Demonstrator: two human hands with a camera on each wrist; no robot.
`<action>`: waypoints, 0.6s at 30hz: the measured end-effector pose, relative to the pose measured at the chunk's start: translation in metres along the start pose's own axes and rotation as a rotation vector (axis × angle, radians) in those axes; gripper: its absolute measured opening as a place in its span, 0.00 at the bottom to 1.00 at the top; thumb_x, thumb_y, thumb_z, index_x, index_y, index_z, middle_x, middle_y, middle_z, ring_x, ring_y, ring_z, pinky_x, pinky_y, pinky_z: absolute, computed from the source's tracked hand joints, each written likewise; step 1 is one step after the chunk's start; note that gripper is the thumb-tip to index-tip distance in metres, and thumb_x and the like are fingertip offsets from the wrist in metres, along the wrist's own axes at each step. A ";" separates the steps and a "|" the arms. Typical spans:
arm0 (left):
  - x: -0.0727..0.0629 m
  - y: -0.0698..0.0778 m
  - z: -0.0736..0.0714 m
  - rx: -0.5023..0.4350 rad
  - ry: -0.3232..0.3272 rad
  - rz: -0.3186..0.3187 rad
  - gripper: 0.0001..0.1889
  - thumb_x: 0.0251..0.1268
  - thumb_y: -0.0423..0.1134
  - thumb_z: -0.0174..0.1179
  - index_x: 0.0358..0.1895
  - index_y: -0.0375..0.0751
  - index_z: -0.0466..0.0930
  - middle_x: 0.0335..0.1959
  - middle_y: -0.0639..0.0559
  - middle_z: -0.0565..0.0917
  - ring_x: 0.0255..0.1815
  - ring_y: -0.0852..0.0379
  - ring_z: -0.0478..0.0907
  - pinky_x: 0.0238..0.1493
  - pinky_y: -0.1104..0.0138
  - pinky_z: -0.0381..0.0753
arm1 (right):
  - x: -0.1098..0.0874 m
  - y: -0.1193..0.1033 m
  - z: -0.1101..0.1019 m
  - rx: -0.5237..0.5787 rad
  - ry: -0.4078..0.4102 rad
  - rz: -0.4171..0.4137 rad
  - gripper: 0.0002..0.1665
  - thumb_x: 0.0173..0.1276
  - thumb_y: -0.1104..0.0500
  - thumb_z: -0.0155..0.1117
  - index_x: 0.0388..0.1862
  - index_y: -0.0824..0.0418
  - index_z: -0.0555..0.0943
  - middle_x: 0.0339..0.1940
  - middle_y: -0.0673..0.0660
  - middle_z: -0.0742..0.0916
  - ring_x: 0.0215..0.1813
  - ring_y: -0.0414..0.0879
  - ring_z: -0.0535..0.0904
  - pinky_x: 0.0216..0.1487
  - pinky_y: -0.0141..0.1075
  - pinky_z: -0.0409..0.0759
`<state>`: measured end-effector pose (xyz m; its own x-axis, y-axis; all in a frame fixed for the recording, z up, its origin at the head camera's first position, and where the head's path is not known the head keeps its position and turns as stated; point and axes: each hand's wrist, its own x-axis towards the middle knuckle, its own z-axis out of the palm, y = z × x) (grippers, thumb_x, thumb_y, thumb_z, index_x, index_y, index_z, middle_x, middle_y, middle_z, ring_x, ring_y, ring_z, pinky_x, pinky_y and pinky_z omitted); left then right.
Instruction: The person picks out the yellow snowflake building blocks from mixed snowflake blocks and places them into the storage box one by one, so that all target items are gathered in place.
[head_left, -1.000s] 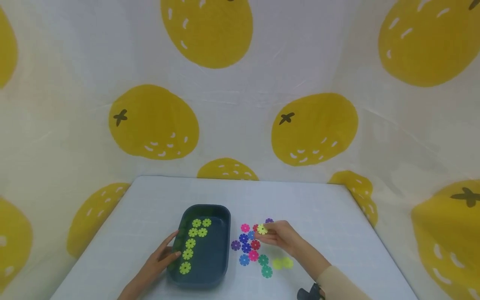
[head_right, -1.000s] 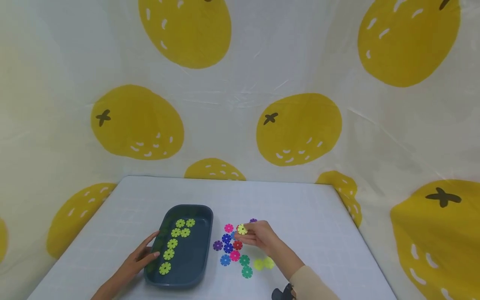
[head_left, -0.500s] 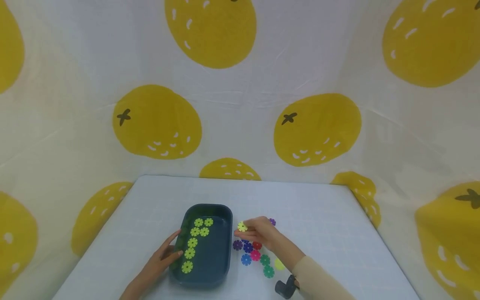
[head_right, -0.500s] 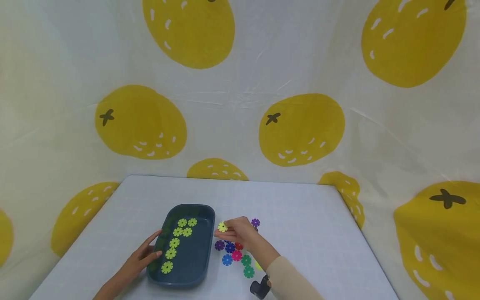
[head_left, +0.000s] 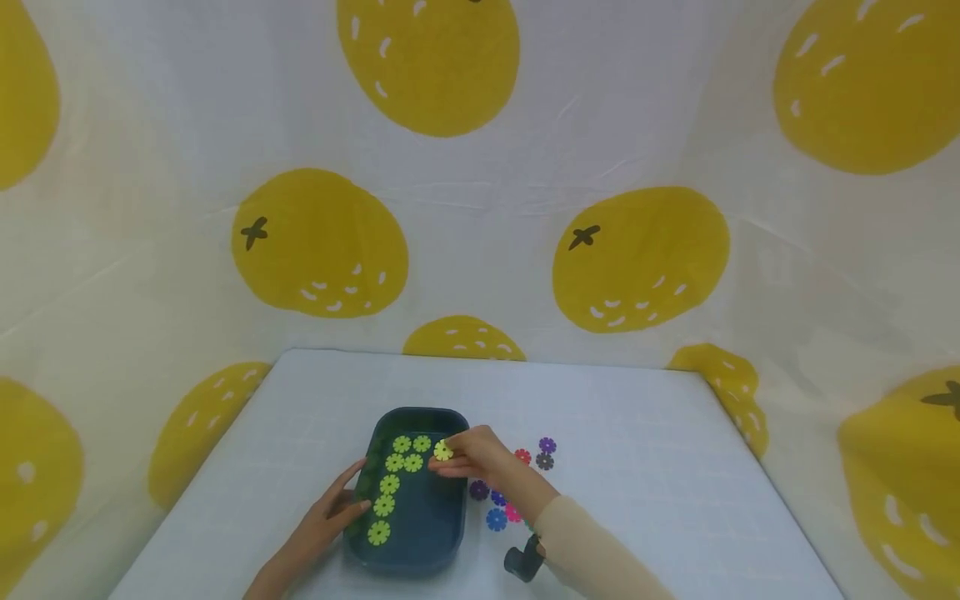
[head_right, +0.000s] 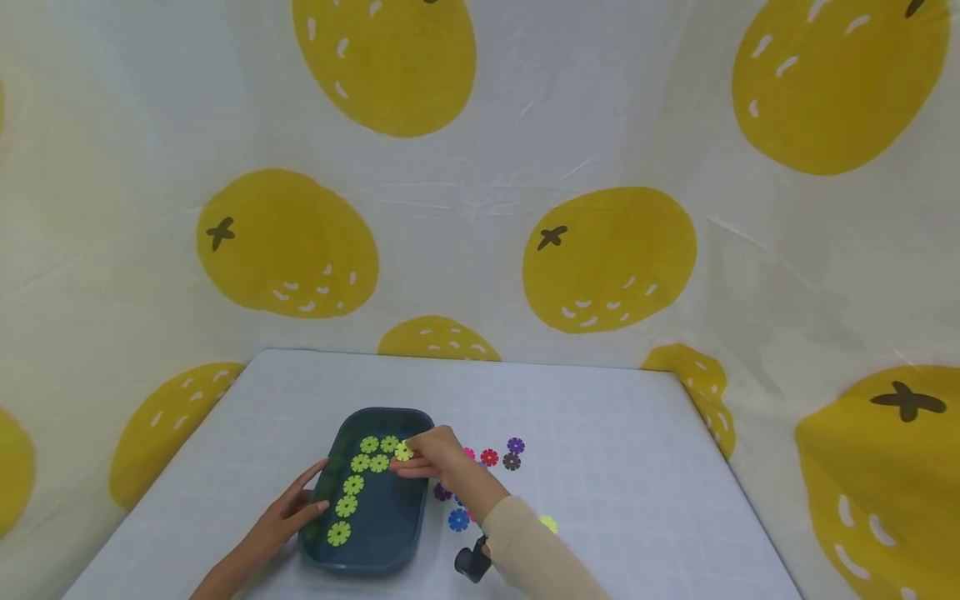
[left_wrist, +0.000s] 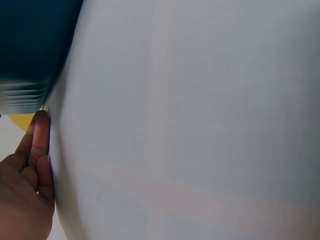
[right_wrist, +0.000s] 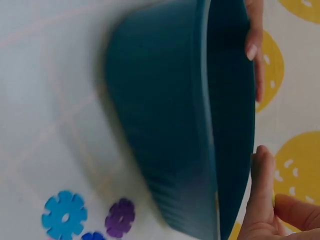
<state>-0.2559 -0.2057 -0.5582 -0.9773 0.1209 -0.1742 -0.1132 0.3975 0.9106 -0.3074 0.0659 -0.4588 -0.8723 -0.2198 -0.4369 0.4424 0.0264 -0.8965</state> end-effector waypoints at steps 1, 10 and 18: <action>0.000 0.000 0.000 -0.001 0.000 -0.001 0.37 0.68 0.53 0.62 0.77 0.68 0.54 0.73 0.37 0.67 0.65 0.39 0.73 0.60 0.47 0.79 | 0.001 0.000 0.004 -0.002 0.003 -0.001 0.16 0.74 0.63 0.57 0.52 0.74 0.77 0.39 0.67 0.90 0.40 0.54 0.90 0.37 0.34 0.87; 0.000 0.000 0.001 -0.012 -0.007 -0.013 0.37 0.68 0.53 0.62 0.76 0.69 0.55 0.73 0.38 0.66 0.65 0.40 0.74 0.59 0.48 0.79 | 0.011 0.006 0.028 -0.043 0.035 -0.001 0.13 0.72 0.67 0.55 0.49 0.76 0.76 0.36 0.67 0.90 0.38 0.56 0.90 0.37 0.37 0.87; 0.000 0.001 0.002 -0.026 0.002 0.008 0.37 0.68 0.50 0.62 0.77 0.65 0.55 0.70 0.36 0.70 0.62 0.42 0.77 0.57 0.50 0.81 | 0.019 0.009 0.041 -0.098 0.058 0.009 0.12 0.71 0.69 0.55 0.49 0.77 0.75 0.34 0.68 0.88 0.37 0.57 0.90 0.38 0.40 0.88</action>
<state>-0.2556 -0.2039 -0.5583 -0.9785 0.1219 -0.1661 -0.1099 0.3730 0.9213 -0.3117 0.0219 -0.4726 -0.8803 -0.1623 -0.4458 0.4301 0.1237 -0.8943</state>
